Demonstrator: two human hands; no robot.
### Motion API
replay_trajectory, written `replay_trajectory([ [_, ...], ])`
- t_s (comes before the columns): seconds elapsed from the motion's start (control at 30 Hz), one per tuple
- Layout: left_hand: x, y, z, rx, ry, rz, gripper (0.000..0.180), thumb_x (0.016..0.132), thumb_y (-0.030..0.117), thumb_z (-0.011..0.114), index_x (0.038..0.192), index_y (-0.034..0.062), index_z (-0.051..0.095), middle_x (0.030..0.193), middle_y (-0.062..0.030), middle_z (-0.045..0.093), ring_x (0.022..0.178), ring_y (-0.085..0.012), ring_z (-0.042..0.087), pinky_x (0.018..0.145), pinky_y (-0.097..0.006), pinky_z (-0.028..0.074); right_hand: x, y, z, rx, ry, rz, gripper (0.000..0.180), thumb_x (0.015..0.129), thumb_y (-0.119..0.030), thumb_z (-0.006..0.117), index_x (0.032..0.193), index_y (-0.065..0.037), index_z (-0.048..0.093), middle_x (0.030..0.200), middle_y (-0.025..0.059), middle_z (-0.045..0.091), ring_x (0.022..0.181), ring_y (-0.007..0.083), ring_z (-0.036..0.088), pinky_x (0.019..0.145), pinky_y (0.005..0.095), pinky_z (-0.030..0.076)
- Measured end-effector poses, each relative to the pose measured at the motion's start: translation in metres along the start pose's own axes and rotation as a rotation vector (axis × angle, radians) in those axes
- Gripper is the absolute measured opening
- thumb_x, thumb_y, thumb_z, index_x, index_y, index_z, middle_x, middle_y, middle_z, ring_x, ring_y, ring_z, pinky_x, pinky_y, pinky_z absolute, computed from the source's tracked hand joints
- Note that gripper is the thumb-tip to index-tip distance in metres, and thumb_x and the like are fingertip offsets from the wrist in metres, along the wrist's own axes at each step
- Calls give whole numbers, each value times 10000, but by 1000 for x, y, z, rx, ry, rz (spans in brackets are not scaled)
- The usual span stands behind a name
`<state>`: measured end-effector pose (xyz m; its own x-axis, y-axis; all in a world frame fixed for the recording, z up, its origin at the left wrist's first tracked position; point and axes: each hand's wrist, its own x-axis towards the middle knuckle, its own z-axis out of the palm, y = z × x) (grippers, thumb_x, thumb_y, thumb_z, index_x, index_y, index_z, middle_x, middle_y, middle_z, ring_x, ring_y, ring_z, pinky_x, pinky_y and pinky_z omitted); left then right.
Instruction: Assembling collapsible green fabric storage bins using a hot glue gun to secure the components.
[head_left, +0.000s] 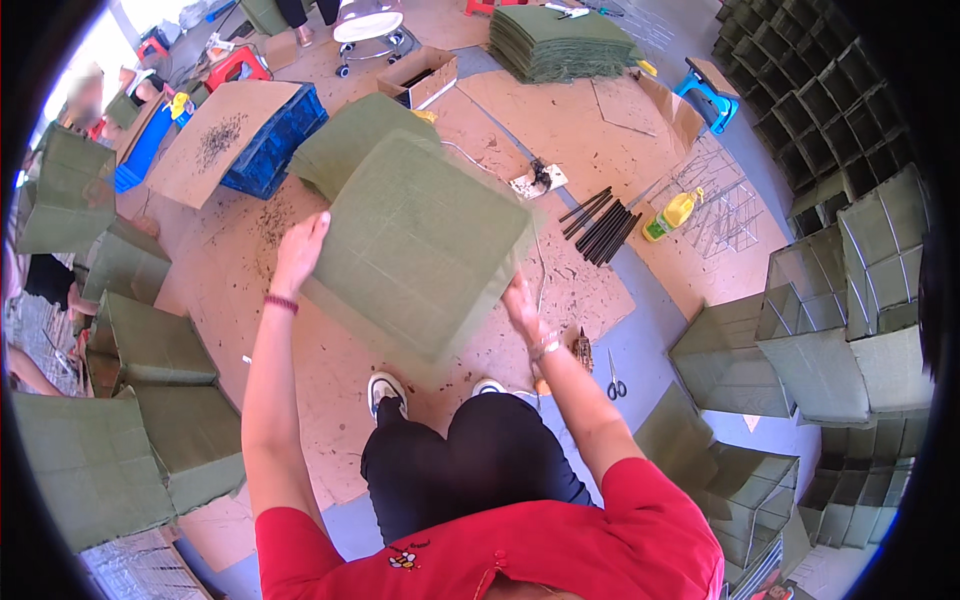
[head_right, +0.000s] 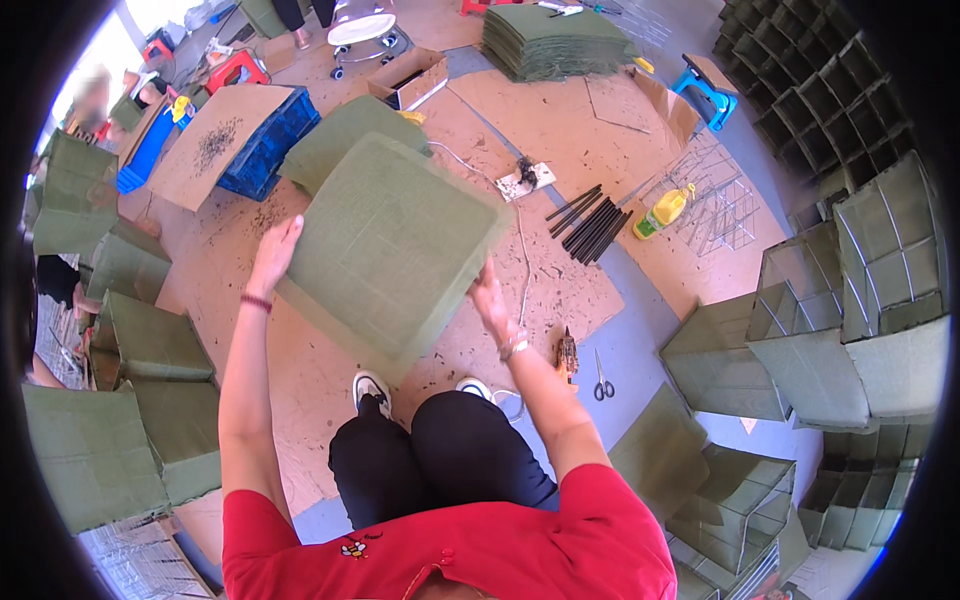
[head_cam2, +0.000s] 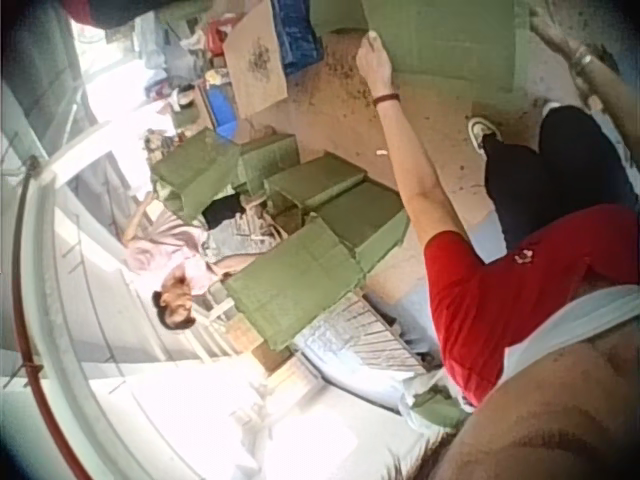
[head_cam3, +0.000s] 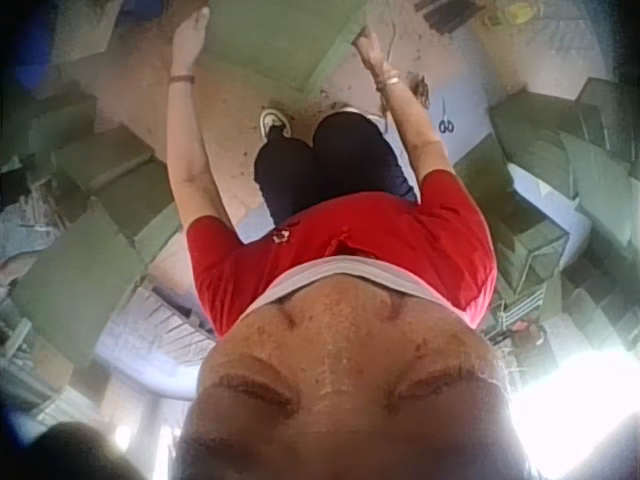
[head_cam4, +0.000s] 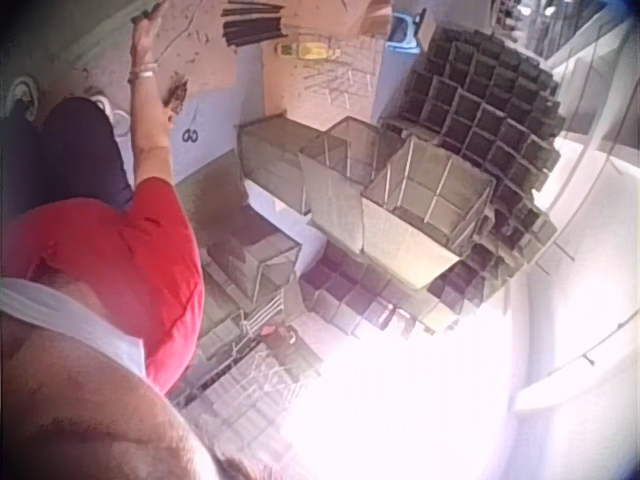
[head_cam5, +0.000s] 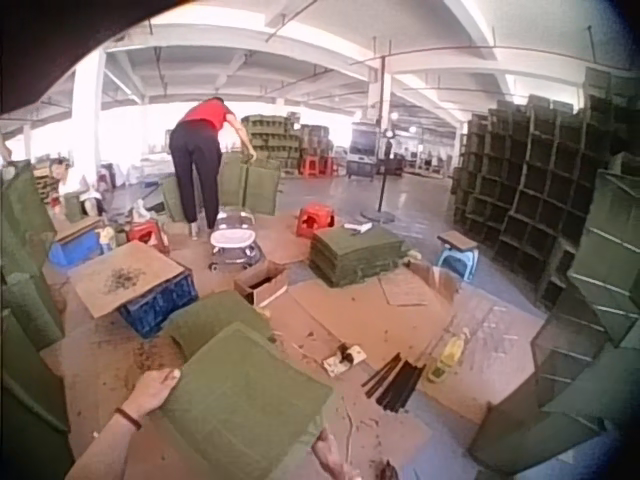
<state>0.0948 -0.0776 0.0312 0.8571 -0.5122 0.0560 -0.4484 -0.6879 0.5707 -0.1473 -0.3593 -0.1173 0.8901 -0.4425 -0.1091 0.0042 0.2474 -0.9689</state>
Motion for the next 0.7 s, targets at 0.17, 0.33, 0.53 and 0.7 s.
replay_trajectory([
  [0.17, -73, 29, 37, -22, 224, -42, 491, 945, 404, 349, 979, -14, 604, 864, -262, 614, 865, -400, 592, 766, -447, 458, 52, -18, -46, 106, -67, 34, 361, 903, -127, 436, 1232, 2, 513, 1145, 99, 600, 1037, 177, 540, 906, 311, 439],
  [0.33, -76, 41, 32, -77, 23, -231, 476, 948, 378, 359, 1114, -15, 572, 913, -271, 615, 903, -397, 591, 797, -433, 455, 43, -18, -64, 316, 15, 73, 380, 929, -212, 459, 1234, 12, 486, 1178, 130, 580, 1056, 224, 564, 898, 331, 446],
  [0.53, -34, -15, 27, -318, 230, -223, 525, 912, 395, 477, 1131, -76, 548, 1052, -198, 631, 961, -274, 605, 850, -337, 441, -39, -50, -68, 70, 178, 64, 448, 945, -351, 450, 1207, 9, 497, 1144, 132, 591, 1032, 209, 580, 839, 317, 467],
  [0.7, 6, 4, 35, -625, 187, -313, 453, 868, 338, 591, 1061, -72, 599, 966, -121, 655, 879, -160, 590, 793, -274, 444, -102, -60, -61, 128, 276, 60, 392, 943, -361, 458, 992, 4, 593, 884, 84, 641, 814, 151, 606, 700, 269, 468],
])
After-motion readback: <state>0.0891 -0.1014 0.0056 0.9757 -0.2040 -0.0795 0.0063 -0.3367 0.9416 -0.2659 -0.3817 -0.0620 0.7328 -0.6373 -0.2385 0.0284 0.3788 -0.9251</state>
